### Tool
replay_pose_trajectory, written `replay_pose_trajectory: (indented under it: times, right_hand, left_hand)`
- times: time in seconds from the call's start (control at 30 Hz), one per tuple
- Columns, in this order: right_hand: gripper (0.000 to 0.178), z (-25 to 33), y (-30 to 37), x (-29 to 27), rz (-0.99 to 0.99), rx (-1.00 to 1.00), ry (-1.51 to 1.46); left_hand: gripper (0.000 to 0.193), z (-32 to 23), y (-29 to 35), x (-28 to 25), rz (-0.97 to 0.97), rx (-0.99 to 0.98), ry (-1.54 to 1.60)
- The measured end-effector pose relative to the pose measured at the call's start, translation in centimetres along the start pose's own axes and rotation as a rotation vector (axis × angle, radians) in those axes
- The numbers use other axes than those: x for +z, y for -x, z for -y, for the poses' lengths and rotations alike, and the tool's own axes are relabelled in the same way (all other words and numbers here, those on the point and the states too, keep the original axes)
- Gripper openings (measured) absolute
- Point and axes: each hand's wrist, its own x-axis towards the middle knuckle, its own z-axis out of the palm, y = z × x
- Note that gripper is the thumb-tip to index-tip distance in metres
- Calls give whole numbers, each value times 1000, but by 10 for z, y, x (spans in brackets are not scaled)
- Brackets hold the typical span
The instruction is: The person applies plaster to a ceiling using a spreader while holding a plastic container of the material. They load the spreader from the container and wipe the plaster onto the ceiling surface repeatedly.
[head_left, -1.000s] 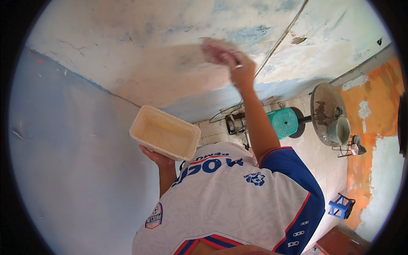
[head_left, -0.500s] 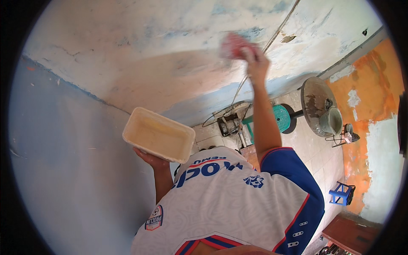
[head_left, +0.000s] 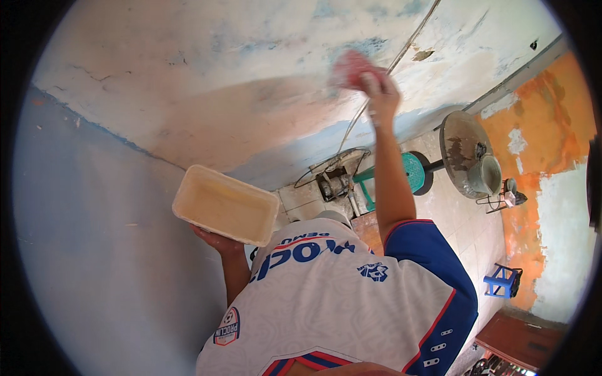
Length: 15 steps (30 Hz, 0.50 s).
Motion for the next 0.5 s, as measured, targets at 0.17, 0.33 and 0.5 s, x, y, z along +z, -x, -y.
replay_pose_trajectory:
  times: [0.17,0.33,0.5]
  right_hand:
    - [16,35,-18,-56,-291,-32,-64]
    - [17,38,9,-11,157,-163,166]
    - [19,25,-52,-44,-117,-162,52]
  left_hand:
    - [69,9,-2,8,95,-1,85]
    - [67,36,-5,32,143,2,71]
    - [66,64,8,50,140,22,60]
